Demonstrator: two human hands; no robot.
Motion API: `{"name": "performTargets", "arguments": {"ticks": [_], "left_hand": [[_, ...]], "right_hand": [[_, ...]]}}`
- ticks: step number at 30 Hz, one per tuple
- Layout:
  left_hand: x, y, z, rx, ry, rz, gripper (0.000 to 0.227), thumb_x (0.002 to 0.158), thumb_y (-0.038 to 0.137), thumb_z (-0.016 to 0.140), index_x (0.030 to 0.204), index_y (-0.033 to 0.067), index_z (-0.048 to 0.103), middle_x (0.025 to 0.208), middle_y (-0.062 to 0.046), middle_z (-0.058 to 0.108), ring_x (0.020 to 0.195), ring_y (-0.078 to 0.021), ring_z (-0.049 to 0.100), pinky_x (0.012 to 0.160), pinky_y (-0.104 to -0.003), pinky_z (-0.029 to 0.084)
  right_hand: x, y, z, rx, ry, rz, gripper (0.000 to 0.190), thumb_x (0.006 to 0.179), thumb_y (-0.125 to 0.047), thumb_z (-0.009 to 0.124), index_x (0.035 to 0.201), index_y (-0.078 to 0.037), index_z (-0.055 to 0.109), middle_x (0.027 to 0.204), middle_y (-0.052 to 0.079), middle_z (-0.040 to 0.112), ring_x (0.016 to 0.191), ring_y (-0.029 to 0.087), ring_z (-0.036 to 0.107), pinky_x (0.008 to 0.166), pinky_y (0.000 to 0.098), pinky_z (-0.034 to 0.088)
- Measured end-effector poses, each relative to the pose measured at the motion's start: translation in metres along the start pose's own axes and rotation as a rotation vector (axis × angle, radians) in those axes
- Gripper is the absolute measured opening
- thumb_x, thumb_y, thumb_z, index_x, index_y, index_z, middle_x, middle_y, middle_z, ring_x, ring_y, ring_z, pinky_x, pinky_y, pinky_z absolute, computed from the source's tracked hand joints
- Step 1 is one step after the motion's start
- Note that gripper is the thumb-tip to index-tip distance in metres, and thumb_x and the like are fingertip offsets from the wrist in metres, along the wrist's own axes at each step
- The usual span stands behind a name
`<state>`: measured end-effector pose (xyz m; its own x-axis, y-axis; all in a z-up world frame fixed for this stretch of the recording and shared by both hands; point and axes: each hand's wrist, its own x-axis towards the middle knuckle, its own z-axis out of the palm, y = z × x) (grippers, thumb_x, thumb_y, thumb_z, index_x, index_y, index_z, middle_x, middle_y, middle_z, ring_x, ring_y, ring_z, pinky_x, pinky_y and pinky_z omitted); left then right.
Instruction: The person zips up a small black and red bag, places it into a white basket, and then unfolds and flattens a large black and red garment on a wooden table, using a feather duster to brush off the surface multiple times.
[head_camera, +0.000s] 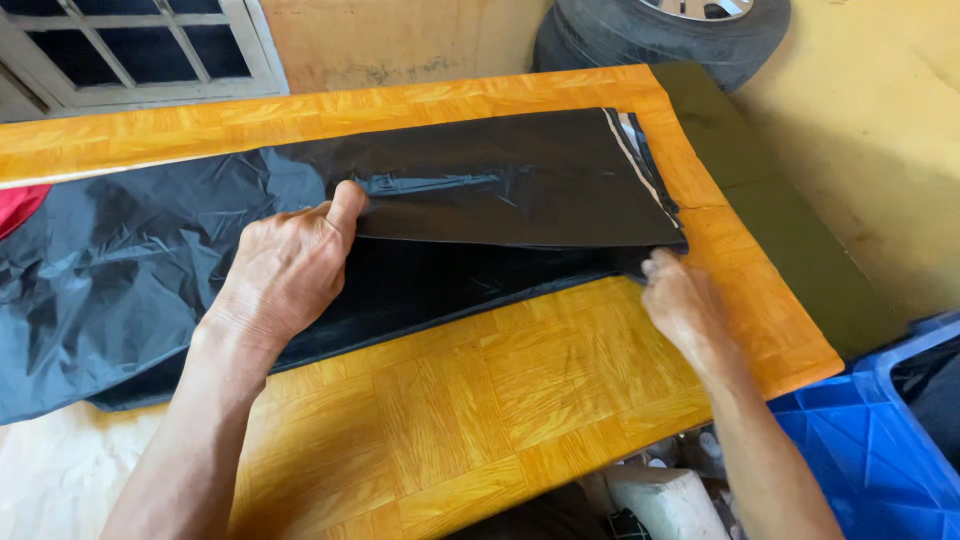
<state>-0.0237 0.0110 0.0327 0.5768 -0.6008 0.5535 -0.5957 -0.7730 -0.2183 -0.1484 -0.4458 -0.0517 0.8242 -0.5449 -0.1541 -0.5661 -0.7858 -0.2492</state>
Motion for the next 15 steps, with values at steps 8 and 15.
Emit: {"name": "performTargets", "arguments": {"ticks": [8,15], "left_hand": [[0.005,-0.004,0.013,0.042,0.055,0.044,0.035,0.071,-0.004,0.057,0.099,0.015,0.046,0.069,0.004,0.058,0.068,-0.0213,0.065,0.066,-0.033,0.052],[0.015,-0.002,0.013,0.116,0.246,0.049,0.023,0.094,-0.006,0.058,0.101,0.014,0.049,0.068,0.003,0.051,0.072,-0.0217,0.055,0.078,-0.034,0.041]], "right_hand": [[-0.04,0.139,-0.045,-0.13,0.455,0.216,0.039,0.115,-0.029,0.047,0.106,0.005,0.063,0.098,0.043,0.07,0.1,0.065,0.062,0.082,0.0637,0.046],[-0.133,0.077,-0.029,0.38,0.19,-0.137,0.029,0.108,-0.027,0.062,0.087,-0.007,0.064,0.066,0.007,0.065,0.061,0.014,0.059,0.06,0.0283,0.046]]}}
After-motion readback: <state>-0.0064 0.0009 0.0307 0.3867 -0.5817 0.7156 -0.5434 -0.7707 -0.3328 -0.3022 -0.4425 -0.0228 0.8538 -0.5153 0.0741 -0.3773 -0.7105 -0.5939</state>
